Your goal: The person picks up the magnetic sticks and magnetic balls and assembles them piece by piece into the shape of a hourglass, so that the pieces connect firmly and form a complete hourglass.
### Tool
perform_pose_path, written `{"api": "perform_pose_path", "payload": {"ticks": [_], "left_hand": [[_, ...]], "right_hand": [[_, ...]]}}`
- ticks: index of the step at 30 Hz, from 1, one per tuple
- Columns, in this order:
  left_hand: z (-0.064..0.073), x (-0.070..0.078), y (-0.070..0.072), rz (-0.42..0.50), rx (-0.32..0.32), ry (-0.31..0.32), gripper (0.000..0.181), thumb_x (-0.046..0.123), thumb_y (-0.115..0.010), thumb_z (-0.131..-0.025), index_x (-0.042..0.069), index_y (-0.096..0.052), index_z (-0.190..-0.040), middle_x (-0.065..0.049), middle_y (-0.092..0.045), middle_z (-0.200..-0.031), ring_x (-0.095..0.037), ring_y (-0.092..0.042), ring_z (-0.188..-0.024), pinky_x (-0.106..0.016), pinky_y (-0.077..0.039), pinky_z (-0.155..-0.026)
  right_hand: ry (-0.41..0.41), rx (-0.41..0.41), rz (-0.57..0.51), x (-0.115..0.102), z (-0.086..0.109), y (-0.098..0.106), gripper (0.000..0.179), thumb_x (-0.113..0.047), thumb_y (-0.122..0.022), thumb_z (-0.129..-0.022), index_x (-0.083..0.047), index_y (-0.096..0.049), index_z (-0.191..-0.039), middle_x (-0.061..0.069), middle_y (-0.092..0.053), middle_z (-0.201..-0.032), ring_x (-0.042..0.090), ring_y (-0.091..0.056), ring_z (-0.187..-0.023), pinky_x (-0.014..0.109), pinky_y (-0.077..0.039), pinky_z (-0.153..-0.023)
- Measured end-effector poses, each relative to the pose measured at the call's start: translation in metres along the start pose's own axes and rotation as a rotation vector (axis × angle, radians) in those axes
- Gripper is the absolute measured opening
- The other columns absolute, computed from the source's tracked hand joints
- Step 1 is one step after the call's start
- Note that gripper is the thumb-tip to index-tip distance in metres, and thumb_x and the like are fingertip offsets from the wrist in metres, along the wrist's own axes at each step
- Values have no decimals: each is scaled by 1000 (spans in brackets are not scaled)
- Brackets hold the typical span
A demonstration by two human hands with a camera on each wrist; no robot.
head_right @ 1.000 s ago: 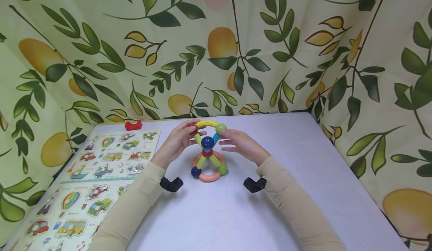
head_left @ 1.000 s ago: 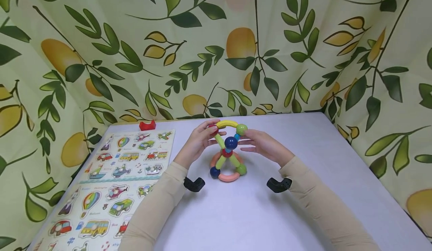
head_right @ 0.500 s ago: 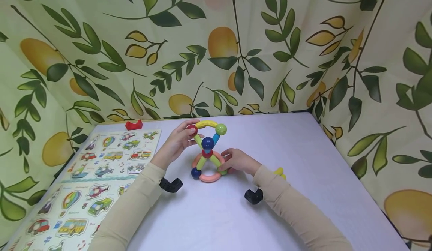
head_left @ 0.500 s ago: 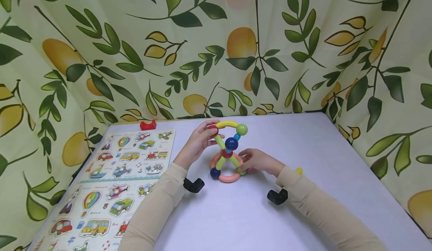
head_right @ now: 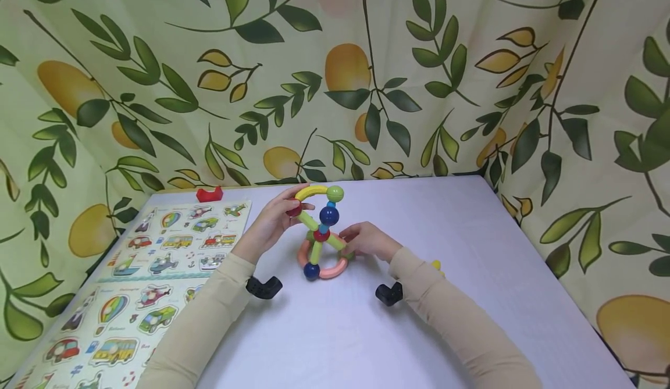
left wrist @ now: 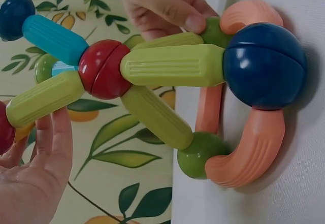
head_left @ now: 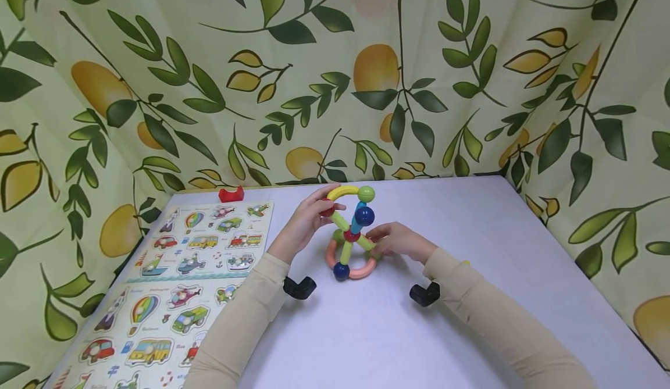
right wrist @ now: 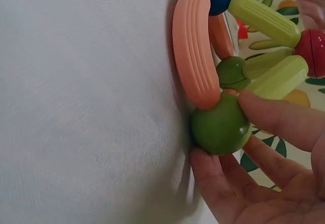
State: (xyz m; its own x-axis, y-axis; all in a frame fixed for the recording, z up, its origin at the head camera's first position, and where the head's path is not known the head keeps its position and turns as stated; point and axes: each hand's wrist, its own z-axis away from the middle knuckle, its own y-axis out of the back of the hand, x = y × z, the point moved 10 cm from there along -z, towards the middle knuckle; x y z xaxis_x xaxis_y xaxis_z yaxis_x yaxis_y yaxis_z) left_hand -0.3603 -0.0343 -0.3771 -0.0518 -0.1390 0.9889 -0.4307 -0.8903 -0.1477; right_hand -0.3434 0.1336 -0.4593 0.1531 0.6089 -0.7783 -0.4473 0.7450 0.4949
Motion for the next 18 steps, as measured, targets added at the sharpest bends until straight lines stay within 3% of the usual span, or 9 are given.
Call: {"api": "perform_pose_path", "payload": {"ticks": [4,8,13,18], "left_hand": [[2,0,0,-5,3,-2,54,16,-45,-99,8,-37,-152,-5,-56,-133,-6,-63,-103,-25,-51,-91],[3,1,-1,-9,-1,-6,54,16,-43,-100,9,-35,-153,-13,-46,-147,-6,-62,-106,-25,-51,-92],[3,1,-1,-13,0,-8,54,17,-43,-100,11,-35,-153,-14,-43,-151,-5,-62,-106,-25,-50,-93],[4,1,1,-23,-1,-8,53,17,-43,-101,11,-35,-153,-14,-42,-152,-5,-62,-108,-26,-49,-94]], "right_hand": [[-4,28,3,-2,-2,3,49,-13,-72,-85,-7,-62,-133,14,-59,-139,26,-57,-120,42,-51,-102],[-20,61,23,4,5,18,50,-24,-71,-89,-8,-60,-135,14,-59,-139,26,-60,-118,44,-51,-103],[-59,140,64,31,36,73,59,-38,-70,-91,-4,-55,-137,18,-59,-137,28,-62,-113,46,-51,-102],[-164,184,107,83,77,118,71,-45,-71,-89,5,-48,-134,21,-60,-120,30,-61,-105,40,-55,-91]]}}
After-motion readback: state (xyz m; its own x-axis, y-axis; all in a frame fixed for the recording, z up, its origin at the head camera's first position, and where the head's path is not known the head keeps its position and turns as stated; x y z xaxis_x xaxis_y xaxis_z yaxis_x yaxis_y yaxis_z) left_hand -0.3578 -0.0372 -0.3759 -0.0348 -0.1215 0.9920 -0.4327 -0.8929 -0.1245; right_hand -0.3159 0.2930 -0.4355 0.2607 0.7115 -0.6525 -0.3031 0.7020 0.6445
